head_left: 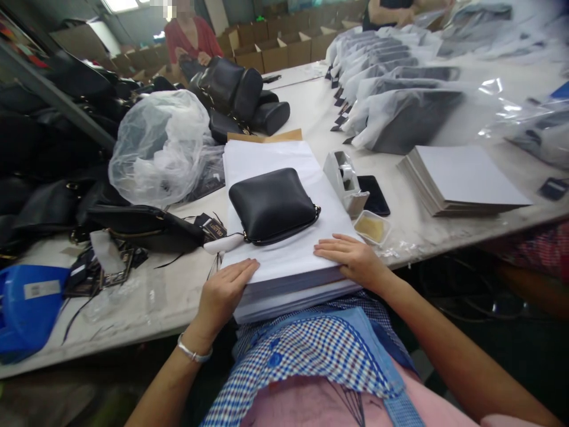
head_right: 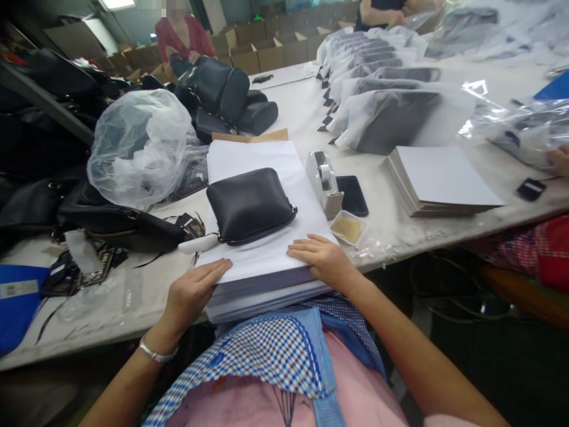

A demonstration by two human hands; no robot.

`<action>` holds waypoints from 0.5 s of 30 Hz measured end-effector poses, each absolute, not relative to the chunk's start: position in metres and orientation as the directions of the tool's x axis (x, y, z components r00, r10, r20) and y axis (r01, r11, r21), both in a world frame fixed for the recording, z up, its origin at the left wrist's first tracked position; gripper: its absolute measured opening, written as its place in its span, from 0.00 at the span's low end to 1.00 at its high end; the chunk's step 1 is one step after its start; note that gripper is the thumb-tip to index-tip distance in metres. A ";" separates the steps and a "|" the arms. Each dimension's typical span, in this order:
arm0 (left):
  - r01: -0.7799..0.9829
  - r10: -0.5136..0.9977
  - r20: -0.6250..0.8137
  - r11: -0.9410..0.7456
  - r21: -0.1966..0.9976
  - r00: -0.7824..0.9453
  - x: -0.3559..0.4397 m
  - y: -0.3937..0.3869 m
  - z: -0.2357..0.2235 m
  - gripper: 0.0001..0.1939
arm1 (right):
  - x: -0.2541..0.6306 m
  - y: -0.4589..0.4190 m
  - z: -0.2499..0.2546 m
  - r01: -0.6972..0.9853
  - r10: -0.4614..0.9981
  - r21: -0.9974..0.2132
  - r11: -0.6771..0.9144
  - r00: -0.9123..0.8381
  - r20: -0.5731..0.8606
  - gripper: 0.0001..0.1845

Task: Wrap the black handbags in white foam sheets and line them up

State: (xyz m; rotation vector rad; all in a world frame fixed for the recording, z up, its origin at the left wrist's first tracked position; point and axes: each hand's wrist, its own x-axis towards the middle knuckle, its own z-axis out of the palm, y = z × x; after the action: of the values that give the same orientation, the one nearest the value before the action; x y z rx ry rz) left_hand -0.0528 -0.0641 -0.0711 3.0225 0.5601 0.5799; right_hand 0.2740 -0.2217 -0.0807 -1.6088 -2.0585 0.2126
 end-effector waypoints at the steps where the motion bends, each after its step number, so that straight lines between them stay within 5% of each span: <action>1: 0.342 0.355 0.332 -0.935 0.097 0.874 -0.054 -0.067 -0.074 0.21 | 0.273 -0.225 -0.082 0.859 0.943 -0.423 0.289 -0.178 0.283 0.33; 8: 0.301 0.334 0.194 -0.936 0.181 0.922 -0.059 -0.072 -0.089 0.34 | 0.269 -0.238 -0.086 0.885 0.953 -0.363 0.292 -0.239 0.184 0.37; 15: 0.235 0.249 0.197 -0.968 0.091 0.948 -0.059 -0.071 -0.092 0.26 | 0.268 -0.234 -0.089 0.913 0.936 -0.235 0.334 -0.292 0.194 0.30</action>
State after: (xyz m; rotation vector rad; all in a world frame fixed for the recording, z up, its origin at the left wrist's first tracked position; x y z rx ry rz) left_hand -0.0590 -0.0712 -0.0917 3.0355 0.3772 0.3204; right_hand 0.2676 -0.2341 -0.0892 -1.6555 -2.3082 0.1129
